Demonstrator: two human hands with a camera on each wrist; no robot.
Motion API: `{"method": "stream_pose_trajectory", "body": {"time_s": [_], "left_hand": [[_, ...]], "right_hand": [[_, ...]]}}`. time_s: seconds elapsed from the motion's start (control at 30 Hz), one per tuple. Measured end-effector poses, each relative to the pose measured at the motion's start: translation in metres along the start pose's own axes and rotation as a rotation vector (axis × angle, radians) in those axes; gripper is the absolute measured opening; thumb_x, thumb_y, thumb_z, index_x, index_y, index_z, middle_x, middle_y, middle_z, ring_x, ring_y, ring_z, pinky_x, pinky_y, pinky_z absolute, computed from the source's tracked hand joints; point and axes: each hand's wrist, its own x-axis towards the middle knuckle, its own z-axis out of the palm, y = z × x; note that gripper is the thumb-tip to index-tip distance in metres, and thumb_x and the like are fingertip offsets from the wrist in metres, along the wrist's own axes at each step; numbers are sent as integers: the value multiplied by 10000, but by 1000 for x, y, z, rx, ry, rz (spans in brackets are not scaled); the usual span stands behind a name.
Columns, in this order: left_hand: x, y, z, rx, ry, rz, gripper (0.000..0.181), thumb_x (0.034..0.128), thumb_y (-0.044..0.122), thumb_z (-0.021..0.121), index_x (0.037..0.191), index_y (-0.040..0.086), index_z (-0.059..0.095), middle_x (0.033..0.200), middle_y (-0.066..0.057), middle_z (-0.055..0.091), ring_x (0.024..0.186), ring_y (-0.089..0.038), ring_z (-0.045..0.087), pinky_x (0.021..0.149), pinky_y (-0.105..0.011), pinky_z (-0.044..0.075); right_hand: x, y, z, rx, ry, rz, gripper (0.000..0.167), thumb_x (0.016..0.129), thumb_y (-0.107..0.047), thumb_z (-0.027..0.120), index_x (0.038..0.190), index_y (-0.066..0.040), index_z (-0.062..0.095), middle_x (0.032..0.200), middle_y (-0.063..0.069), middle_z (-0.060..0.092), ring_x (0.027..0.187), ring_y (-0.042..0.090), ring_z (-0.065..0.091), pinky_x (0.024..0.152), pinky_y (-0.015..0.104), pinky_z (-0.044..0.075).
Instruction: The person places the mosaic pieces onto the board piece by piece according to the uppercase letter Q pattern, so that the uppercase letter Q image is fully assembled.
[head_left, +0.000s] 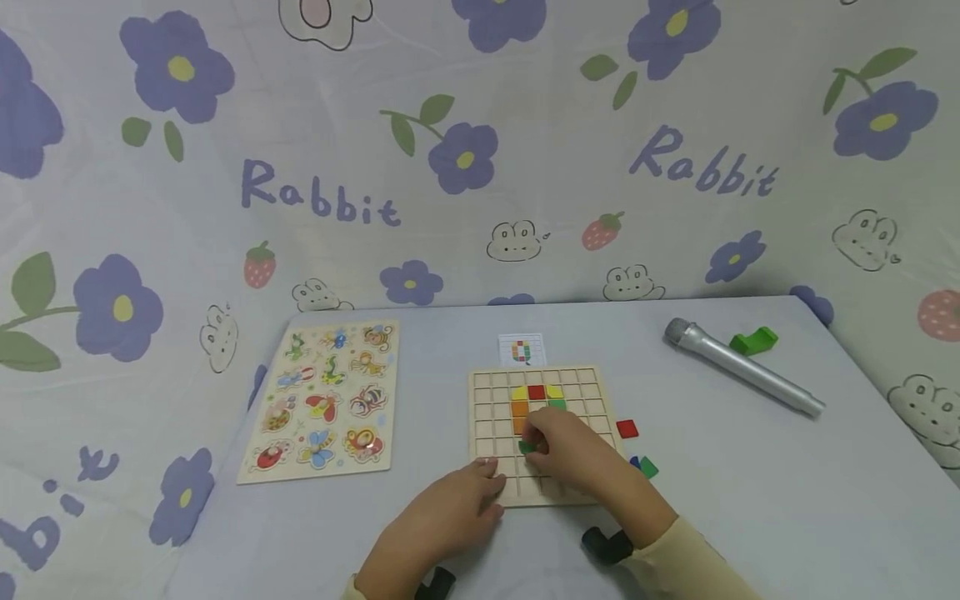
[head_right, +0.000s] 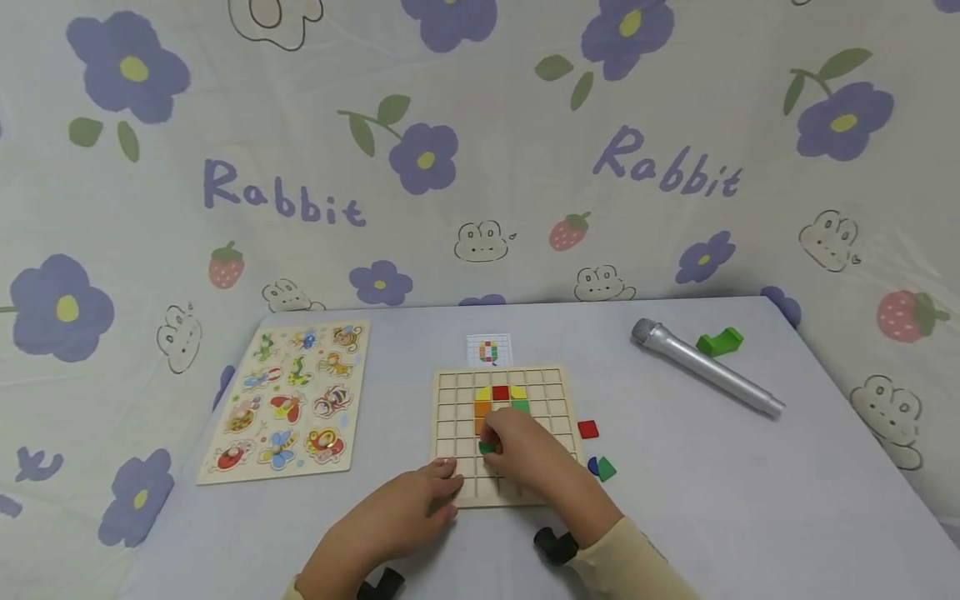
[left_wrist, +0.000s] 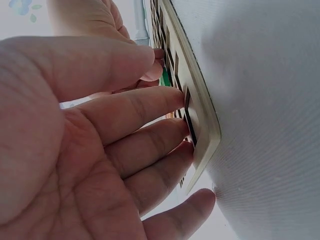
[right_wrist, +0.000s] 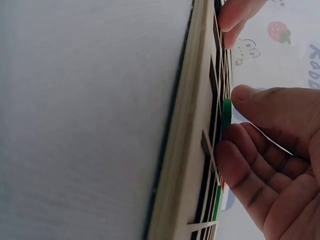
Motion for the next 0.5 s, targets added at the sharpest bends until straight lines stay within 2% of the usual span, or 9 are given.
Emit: {"method": "stream_pose_trajectory", "body": {"time_s": [0.33,0.5], "left_hand": [[-3,0,0,5,22,18,440,1060,279,696,1466,111,703,1652,-40,564,1574,-224,491,1290,-464,446],[-3,0,0,7,21,19,436,1061,278,695,1464,113,705,1650,-36,566,1574,-219,490,1289,-466,447]], "right_hand": [[2,-1,1,-17,8,-48,122,949,-48,835,1014,-139,787,860,-45,619,855,144,560,747,267,530],[4,-2,3,-59,18,-50,102,956,-52,823,1009,-139,813,901,-68,651,890,136,570,847,304,595]]}}
